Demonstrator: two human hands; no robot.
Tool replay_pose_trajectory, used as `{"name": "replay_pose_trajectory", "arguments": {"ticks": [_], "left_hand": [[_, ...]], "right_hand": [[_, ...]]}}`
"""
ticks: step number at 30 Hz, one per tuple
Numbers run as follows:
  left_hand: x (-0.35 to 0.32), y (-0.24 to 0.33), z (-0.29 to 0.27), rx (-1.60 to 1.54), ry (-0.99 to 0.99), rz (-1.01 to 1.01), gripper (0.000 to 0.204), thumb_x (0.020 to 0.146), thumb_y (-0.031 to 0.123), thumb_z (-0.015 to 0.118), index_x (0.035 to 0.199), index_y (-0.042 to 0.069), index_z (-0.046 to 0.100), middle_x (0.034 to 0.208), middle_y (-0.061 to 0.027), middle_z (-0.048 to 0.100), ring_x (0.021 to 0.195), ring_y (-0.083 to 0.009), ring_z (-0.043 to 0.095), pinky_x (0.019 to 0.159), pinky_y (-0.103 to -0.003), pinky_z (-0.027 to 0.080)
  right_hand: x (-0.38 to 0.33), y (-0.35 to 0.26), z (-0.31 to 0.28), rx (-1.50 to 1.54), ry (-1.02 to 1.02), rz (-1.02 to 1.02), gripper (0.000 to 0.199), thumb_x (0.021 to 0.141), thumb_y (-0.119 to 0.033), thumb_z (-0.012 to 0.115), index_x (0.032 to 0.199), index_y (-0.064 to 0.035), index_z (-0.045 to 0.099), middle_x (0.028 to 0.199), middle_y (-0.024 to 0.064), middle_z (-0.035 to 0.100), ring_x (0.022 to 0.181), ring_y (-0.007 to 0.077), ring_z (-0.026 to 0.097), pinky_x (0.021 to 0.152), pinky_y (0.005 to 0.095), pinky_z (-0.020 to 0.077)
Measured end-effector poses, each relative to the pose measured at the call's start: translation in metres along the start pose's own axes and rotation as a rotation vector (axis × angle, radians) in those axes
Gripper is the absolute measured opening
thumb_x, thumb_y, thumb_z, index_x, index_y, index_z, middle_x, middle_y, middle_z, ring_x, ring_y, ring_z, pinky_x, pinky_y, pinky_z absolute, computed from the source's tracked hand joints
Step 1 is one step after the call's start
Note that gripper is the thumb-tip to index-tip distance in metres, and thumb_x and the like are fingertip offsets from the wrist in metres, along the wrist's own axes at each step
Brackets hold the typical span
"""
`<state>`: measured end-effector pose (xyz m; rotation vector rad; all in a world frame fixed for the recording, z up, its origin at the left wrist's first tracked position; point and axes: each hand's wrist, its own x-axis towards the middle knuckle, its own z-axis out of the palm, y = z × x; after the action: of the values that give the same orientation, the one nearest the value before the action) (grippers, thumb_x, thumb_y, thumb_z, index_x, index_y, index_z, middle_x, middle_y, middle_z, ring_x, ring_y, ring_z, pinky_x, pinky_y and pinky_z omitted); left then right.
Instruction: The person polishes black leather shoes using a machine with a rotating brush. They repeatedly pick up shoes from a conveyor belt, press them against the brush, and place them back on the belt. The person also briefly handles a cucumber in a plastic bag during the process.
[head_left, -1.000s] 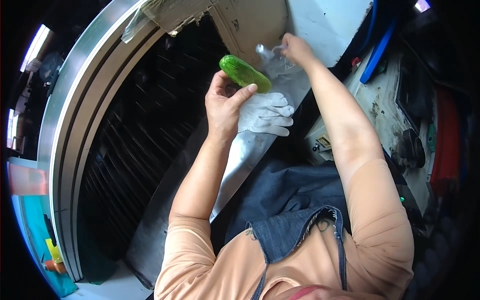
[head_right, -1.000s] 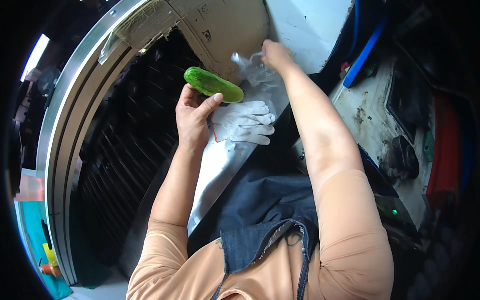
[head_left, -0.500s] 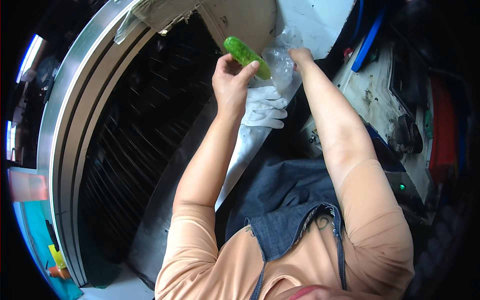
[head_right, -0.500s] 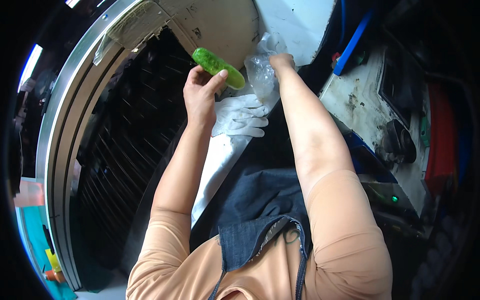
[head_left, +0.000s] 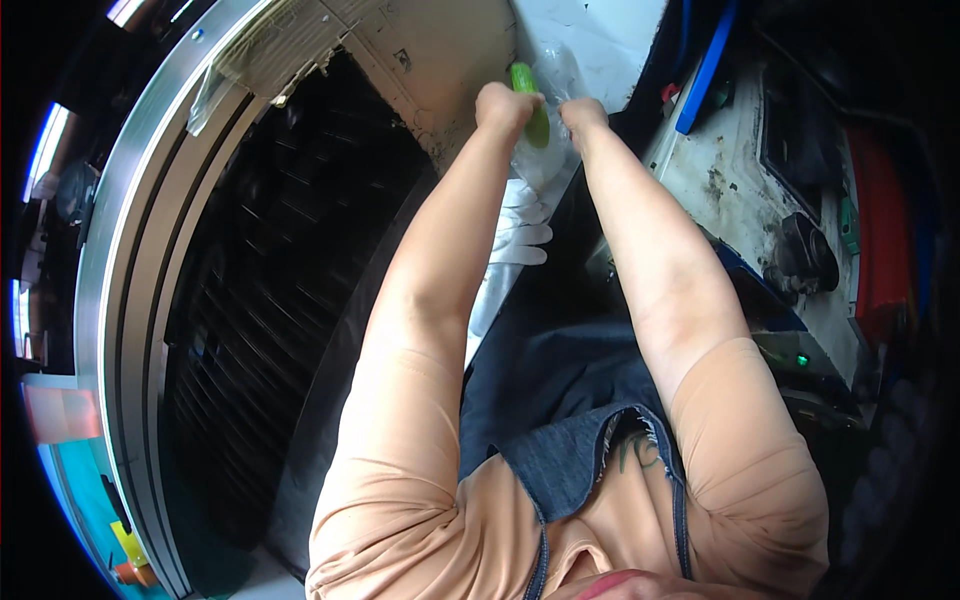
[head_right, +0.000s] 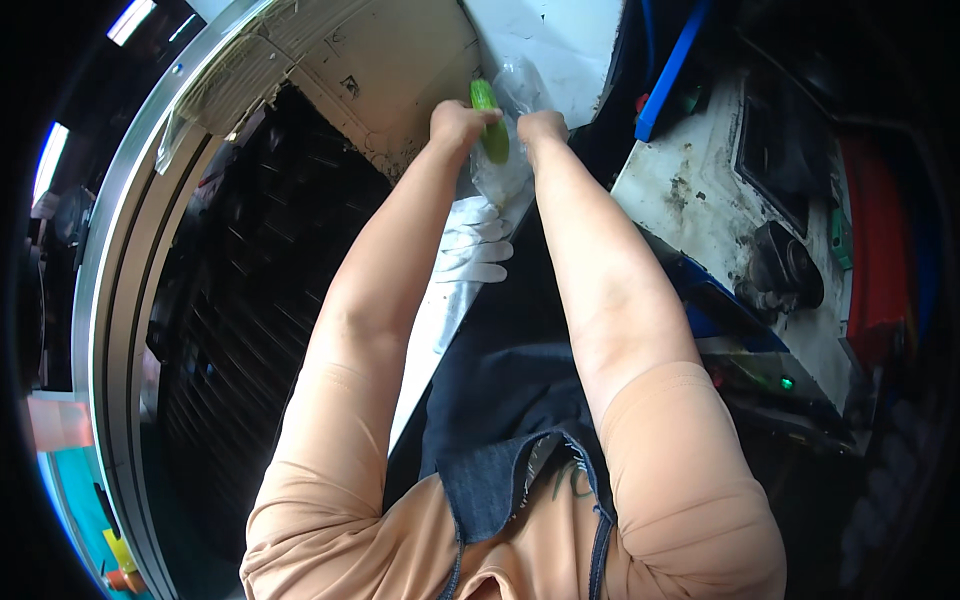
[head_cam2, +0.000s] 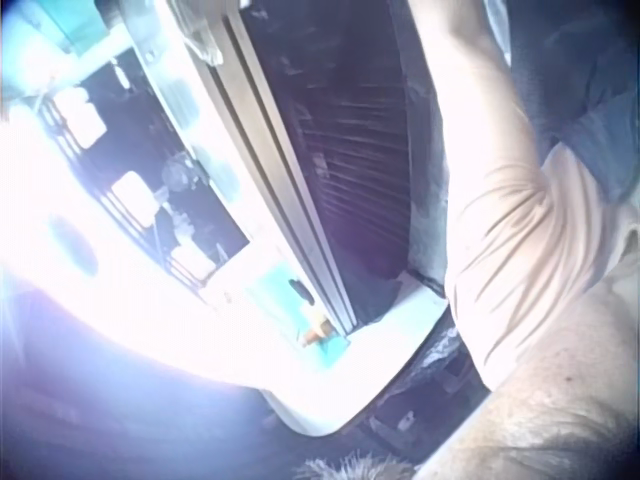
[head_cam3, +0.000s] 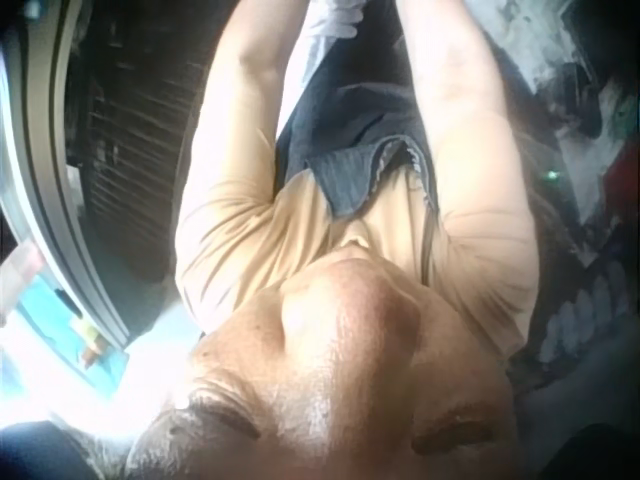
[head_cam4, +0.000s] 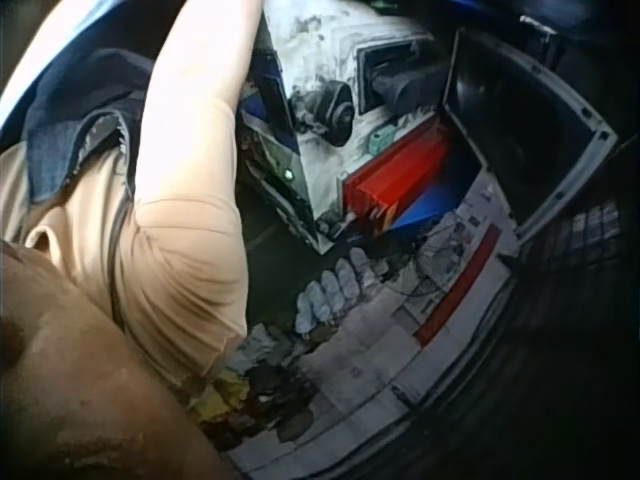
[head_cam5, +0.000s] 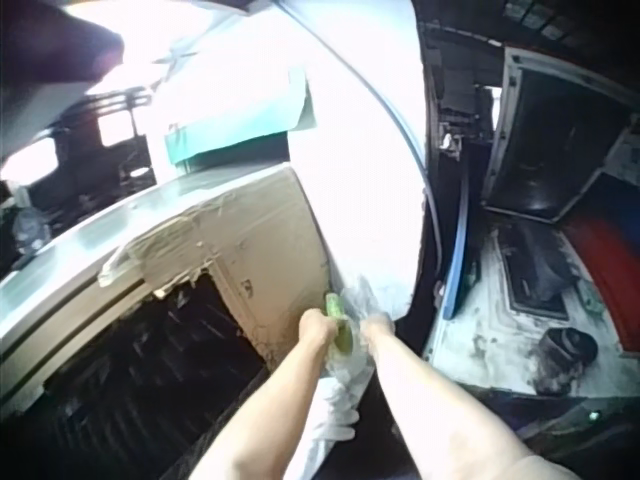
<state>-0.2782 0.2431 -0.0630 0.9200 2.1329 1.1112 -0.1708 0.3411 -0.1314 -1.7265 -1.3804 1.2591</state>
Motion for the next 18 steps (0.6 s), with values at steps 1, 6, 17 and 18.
{"name": "replay_pose_trajectory", "arguments": {"ticks": [1,6,17,18], "left_hand": [[0.006,-0.003,0.009,0.093,-0.031,-0.026,0.048,0.07,0.03,0.088,0.103,-0.003,0.072,0.107,-0.019,0.072,0.099,-0.0301,0.071,0.088,-0.039,0.054],[0.024,-0.04,0.031,0.277,-0.127,-0.073,0.047,0.073,0.031,0.087,0.102,-0.003,0.073,0.11,-0.0181,0.072,0.102,-0.0295,0.07,0.089,-0.038,0.054],[0.006,-0.024,0.019,0.408,-0.042,0.148,0.041,0.089,0.037,0.069,0.102,-0.001,0.071,0.109,-0.0222,0.069,0.101,-0.0369,0.068,0.087,-0.045,0.053],[0.0,-0.031,0.011,0.367,0.054,0.277,0.038,0.089,0.035,0.069,0.101,-0.001,0.071,0.106,-0.0218,0.069,0.098,-0.0369,0.067,0.086,-0.045,0.052]], "right_hand": [[0.002,-0.001,-0.007,-0.073,-0.03,0.039,0.041,0.081,-0.012,0.066,0.119,0.0049,0.062,0.125,0.0256,0.063,0.114,0.0347,0.064,0.098,0.0423,0.0505],[-0.069,-0.032,-0.025,-0.292,0.157,-0.042,0.06,0.086,-0.018,0.066,0.139,-0.0057,0.041,0.144,0.0177,0.041,0.131,0.0356,0.046,0.107,0.0459,0.0425],[-0.201,0.0,-0.127,-0.028,-0.249,-0.967,0.023,0.089,-0.003,0.061,0.112,-0.0017,0.06,0.104,0.0113,0.06,0.088,0.0232,0.063,0.08,0.0352,0.0524],[-0.227,0.002,-0.15,-0.111,-0.316,-1.017,0.023,0.089,0.0,0.06,0.112,-0.0012,0.06,0.103,0.0106,0.06,0.087,0.022,0.063,0.078,0.0347,0.0524]]}}
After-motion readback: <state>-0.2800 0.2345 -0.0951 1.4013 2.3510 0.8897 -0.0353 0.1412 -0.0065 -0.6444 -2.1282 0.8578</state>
